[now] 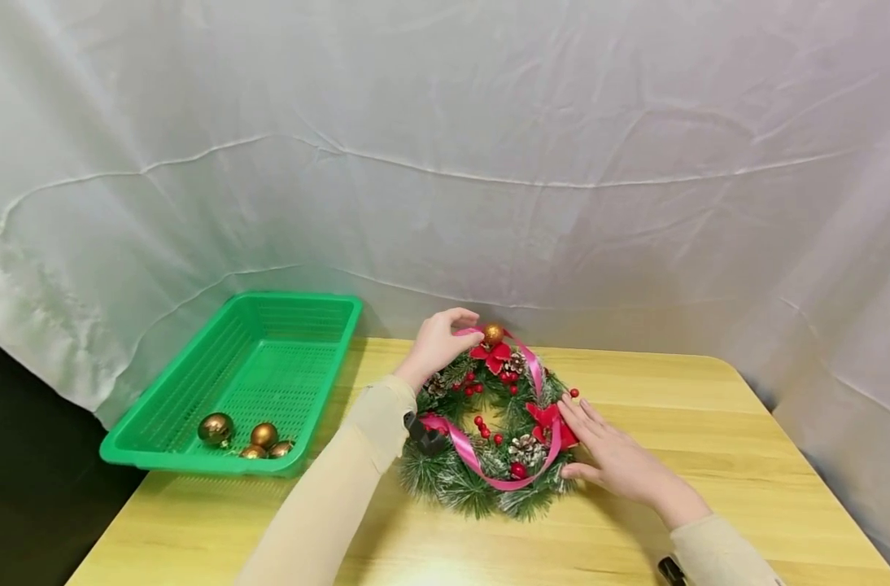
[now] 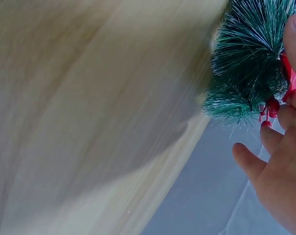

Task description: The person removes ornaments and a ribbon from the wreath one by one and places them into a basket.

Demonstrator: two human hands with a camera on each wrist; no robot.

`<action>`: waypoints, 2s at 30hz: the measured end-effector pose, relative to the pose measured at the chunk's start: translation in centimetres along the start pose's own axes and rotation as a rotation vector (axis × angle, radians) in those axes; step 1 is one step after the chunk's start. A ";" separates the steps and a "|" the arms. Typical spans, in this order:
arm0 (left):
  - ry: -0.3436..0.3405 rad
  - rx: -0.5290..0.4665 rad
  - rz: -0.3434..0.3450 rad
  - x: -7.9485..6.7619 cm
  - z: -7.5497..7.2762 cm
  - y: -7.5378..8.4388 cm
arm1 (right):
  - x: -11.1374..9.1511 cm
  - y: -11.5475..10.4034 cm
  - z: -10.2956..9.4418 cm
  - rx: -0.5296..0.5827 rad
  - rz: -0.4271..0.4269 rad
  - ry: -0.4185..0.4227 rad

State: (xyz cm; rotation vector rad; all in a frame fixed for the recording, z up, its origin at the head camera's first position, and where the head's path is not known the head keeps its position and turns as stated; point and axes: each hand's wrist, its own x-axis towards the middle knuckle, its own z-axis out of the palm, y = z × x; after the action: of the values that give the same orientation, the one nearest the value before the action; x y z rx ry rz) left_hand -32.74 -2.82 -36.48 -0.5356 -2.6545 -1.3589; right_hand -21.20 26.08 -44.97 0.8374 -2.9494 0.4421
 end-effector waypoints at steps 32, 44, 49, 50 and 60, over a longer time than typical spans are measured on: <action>0.012 0.096 -0.071 2.5 4.9 -1.1 | -0.5 -0.5 0.2 -0.006 0.001 -0.004; 0.050 0.124 -0.055 2.6 5.6 -1.6 | -0.6 -0.6 0.2 -0.014 0.000 -0.009; 0.060 0.086 -0.086 2.5 5.7 -1.7 | -0.6 -0.7 0.2 -0.011 0.000 -0.013; 0.063 0.080 -0.091 2.5 5.7 -1.7 | -0.6 -0.7 0.2 -0.011 -0.001 -0.012; 0.067 0.083 -0.078 2.0 5.2 -1.2 | -0.4 -0.6 0.2 -0.011 -0.012 -0.006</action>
State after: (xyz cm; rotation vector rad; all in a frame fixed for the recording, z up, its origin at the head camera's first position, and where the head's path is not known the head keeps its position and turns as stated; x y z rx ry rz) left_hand -34.72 1.21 -39.94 -0.3738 -2.6898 -1.2560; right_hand -20.50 25.71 -45.07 0.8560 -2.9481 0.4234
